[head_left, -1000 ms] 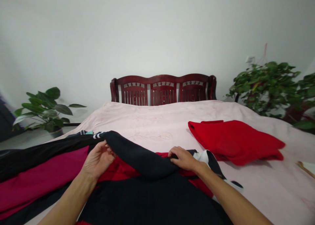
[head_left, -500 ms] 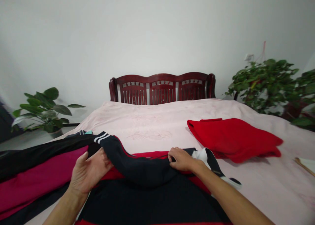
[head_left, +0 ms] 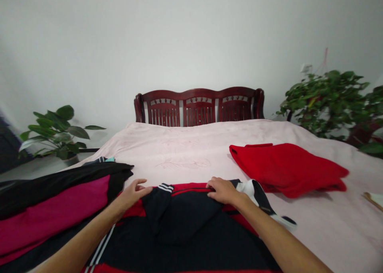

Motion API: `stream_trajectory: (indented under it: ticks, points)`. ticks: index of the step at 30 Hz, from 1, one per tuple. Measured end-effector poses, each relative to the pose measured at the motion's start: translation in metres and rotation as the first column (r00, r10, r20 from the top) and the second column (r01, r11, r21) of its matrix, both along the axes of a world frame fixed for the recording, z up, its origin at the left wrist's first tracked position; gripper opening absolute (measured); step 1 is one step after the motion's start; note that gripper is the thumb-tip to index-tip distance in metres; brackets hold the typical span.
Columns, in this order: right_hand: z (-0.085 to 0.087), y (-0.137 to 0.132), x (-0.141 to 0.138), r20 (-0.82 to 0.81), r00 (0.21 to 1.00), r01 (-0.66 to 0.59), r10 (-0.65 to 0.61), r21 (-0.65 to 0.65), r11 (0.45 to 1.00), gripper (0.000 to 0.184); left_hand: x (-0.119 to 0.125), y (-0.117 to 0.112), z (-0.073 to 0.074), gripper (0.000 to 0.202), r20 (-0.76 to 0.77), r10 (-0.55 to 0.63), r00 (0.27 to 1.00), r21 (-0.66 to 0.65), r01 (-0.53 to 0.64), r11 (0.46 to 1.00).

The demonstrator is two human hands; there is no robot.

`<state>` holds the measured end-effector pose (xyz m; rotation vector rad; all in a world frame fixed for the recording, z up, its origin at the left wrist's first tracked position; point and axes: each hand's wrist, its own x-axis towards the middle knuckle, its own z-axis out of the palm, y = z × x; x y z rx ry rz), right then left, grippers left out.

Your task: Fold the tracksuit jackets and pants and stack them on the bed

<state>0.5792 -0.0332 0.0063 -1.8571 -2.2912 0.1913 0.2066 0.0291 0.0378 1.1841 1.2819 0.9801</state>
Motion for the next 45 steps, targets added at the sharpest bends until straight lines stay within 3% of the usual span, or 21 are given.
stream_trajectory:
  ticks: [2,3,6,8,9,11,13,14,16,19,22,24,27,32,35,38,42,45]
  points:
    - [0.002,0.000,-0.005,0.088,0.996,-0.014,0.011,0.037,0.999,0.014,0.020,-0.009,-0.002,0.054,-0.303,-0.032,0.952,0.249,0.112,0.962]
    - [0.003,-0.001,-0.007,0.116,0.993,-0.027,0.018,0.069,0.997,0.013,0.031,-0.014,-0.005,0.057,-0.443,-0.040,0.896,0.304,0.192,0.933]
    - [0.002,-0.003,-0.009,0.113,0.993,-0.051,0.033,0.154,0.987,0.012,0.058,-0.030,-0.017,0.066,-0.694,-0.069,0.716,0.320,0.393,0.862]
    - [0.002,-0.003,-0.005,0.035,0.999,-0.016,0.010,0.168,0.986,0.015,0.065,-0.032,-0.024,0.065,-0.784,-0.040,0.620,0.291,0.424,0.858]
    - [0.003,-0.004,-0.003,-0.027,1.000,0.019,-0.015,0.158,0.987,0.017,0.065,-0.029,-0.027,0.062,-0.784,-0.027,0.620,0.291,0.406,0.866]
    - [0.006,-0.002,0.005,-0.186,0.980,0.095,-0.070,0.126,0.987,0.019,0.056,-0.018,-0.028,0.050,-0.656,-0.012,0.755,0.318,0.290,0.903]
    - [0.011,0.001,0.014,-0.373,0.922,0.160,-0.102,0.128,0.979,0.020,0.039,-0.007,-0.026,0.041,-0.295,0.055,0.954,0.294,0.036,0.955]
    - [0.013,0.003,0.020,-0.457,0.883,0.194,-0.109,0.143,0.971,0.022,0.030,-0.004,-0.024,0.040,-0.064,0.120,0.991,0.218,-0.103,0.970]
    - [0.014,0.008,0.030,-0.564,0.817,0.256,-0.117,0.174,0.951,0.025,0.012,-0.004,-0.023,0.042,0.277,0.257,0.926,0.005,-0.269,0.963]
    - [0.011,0.011,0.041,-0.512,0.830,0.323,-0.222,0.116,0.939,0.029,-0.007,-0.016,-0.026,0.040,0.411,0.324,0.852,-0.220,-0.252,0.942]
    - [0.006,0.010,0.043,-0.273,0.902,0.354,-0.334,0.029,0.935,0.026,-0.015,-0.024,-0.030,0.024,0.385,0.342,0.857,-0.309,-0.229,0.923]
    - [0.006,0.007,0.040,-0.163,0.914,0.380,-0.370,0.028,0.925,0.025,-0.019,-0.022,-0.029,0.016,0.322,0.334,0.886,-0.263,-0.255,0.930]
    - [0.009,0.005,0.039,-0.123,0.909,0.411,-0.398,0.099,0.906,0.028,-0.030,-0.014,-0.026,0.024,0.238,0.311,0.920,-0.137,-0.286,0.949]
    - [0.008,0.000,0.045,-0.073,0.957,0.288,-0.279,0.188,0.939,0.022,-0.056,-0.008,-0.028,0.025,-0.109,0.308,0.945,-0.027,-0.313,0.949]
    - [0.007,-0.010,0.039,-0.115,0.962,0.271,-0.247,0.305,0.913,0.027,-0.062,-0.010,-0.033,0.022,-0.182,0.283,0.942,-0.031,-0.294,0.955]
    - [0.003,-0.021,0.025,-0.094,0.985,0.170,-0.145,0.355,0.919,0.036,-0.061,-0.010,-0.035,0.021,-0.199,0.259,0.945,0.009,-0.262,0.965]
    - [-0.019,-0.032,0.016,0.026,0.998,0.050,-0.058,0.247,0.968,0.050,-0.067,-0.008,-0.038,0.021,-0.269,0.225,0.936,0.103,-0.204,0.973]
    - [-0.037,-0.034,0.022,0.076,0.995,0.058,-0.070,0.147,0.987,0.054,-0.078,-0.012,-0.038,0.020,-0.460,0.172,0.871,0.128,-0.127,0.984]
